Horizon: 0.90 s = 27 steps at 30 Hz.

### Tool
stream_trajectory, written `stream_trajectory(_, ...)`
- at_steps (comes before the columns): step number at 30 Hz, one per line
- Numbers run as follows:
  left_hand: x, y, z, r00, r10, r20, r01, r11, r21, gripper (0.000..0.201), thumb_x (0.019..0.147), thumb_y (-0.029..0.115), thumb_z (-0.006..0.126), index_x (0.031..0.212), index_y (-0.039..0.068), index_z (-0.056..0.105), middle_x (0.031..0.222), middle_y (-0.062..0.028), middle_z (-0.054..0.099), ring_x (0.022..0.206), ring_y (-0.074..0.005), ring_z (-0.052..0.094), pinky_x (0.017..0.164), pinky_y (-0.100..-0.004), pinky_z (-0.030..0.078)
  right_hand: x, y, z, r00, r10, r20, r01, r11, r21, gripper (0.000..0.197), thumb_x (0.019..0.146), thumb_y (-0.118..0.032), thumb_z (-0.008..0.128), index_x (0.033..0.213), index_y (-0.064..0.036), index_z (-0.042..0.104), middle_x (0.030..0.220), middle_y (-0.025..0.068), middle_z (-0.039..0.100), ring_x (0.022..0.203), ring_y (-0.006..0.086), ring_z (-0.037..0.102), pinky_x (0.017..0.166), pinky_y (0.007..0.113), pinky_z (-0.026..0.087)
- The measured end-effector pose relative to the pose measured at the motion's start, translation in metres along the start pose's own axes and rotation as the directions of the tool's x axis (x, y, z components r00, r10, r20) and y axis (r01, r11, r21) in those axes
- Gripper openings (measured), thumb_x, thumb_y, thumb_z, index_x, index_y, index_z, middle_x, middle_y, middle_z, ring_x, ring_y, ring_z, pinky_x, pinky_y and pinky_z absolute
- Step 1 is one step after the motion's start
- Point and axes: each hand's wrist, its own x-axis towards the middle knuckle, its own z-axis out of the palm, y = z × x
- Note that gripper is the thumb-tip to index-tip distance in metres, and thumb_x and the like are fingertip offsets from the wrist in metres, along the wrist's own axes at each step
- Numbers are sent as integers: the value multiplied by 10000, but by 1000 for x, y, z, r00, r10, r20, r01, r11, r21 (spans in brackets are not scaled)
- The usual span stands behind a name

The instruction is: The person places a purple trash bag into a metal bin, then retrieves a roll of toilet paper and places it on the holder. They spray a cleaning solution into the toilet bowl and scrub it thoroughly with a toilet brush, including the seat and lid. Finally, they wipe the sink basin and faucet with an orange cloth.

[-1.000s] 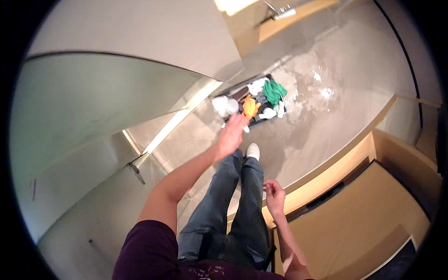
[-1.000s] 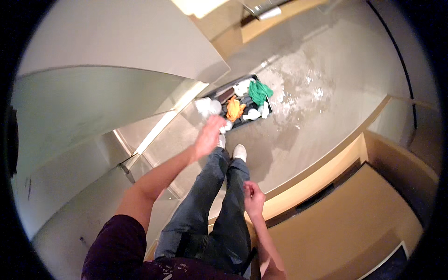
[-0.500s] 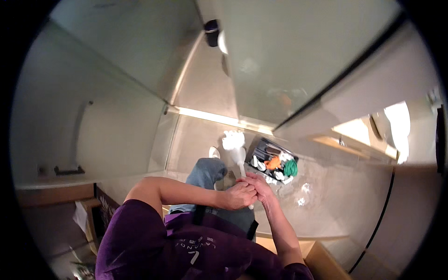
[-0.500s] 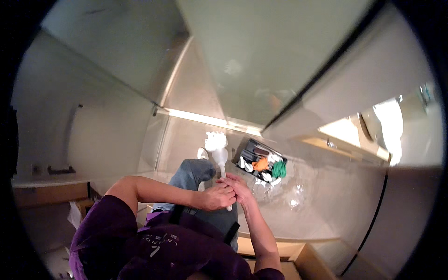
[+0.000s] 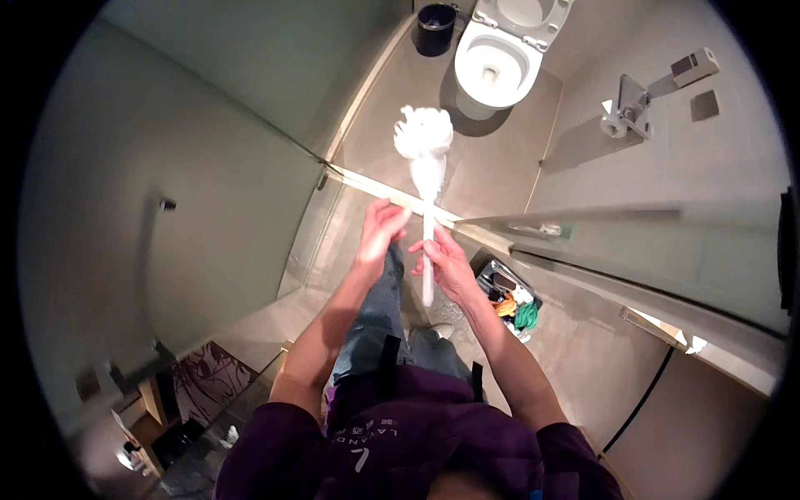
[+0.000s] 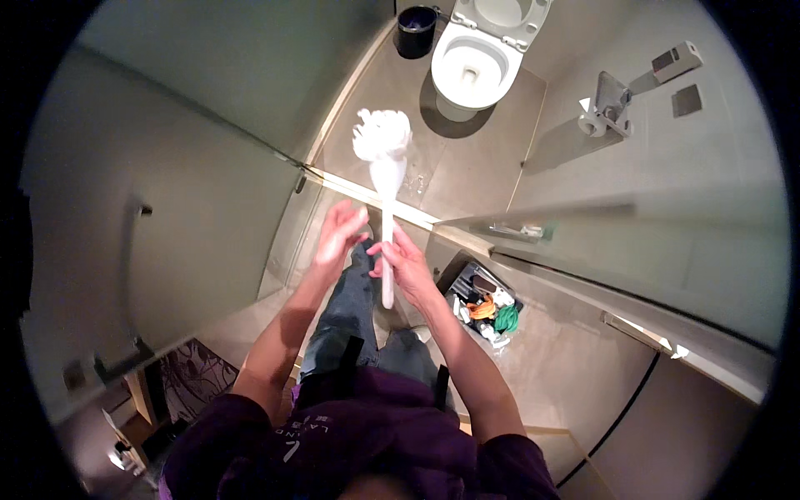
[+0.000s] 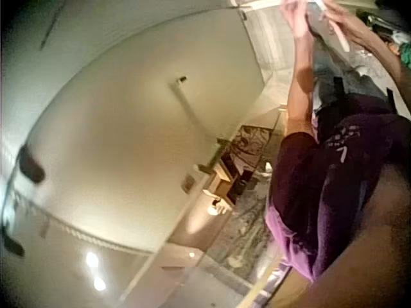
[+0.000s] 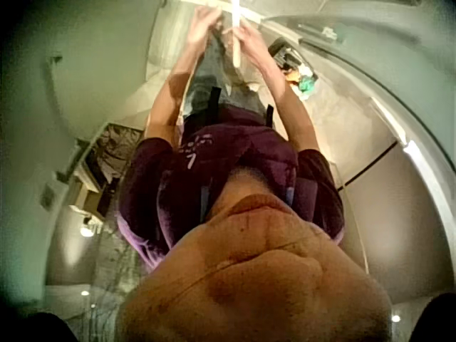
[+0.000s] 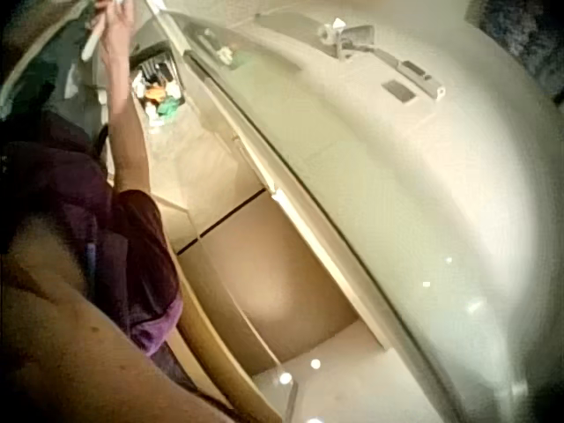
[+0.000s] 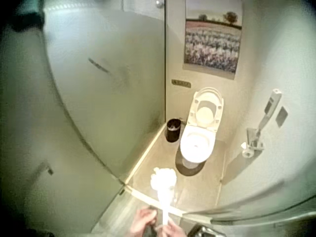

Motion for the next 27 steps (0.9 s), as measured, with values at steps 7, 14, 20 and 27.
stream_trajectory(7, 155, 101, 33, 946, -126, 300, 112, 992, 64, 578, 864, 304, 762, 1284, 60, 450, 1062, -64, 583, 907, -154, 631, 780, -305, 501, 132, 9, 34, 994, -95, -59, 102, 986, 129, 572, 1022, -137, 522, 1548, -170, 299, 899, 29, 591, 652, 87, 475, 580, 232, 390)
stream_trajectory(14, 248, 97, 13, 984, -86, 155, 94, 995, -45, 443, 838, 392, 743, 1058, 68, 536, 817, -24, 549, 608, -84, 490, 500, -256, 380, 194, 2, 54, 977, -130, -170, 137, 990, 26, 674, 1009, -62, 506, 1573, -170, 154, 924, 49, 606, 565, 63, 460, 490, 205, 365)
stream_trajectory(20, 277, 31, 4, 978, -208, 33, 197, 959, 202, 412, 860, 399, 699, 993, 10, 666, 757, -49, 616, 639, -124, 567, 598, -284, 482, 241, 1, 28, 929, -134, -346, 138, 990, -12, 878, 981, 29, 497, 1581, -304, -51, 815, 39, 569, 485, 75, 417, 404, 222, 327)
stream_trajectory(27, 318, -32, -4, 821, -479, 310, 483, 873, 69, 400, 876, 392, 683, 1031, 24, 695, 896, -40, 649, 770, -109, 617, 630, -269, 513, 302, 7, -36, 852, -61, -521, -49, 979, -195, 827, 976, 37, 508, 1585, -333, 88, 775, 10, 540, 505, 83, 423, 405, 229, 350)
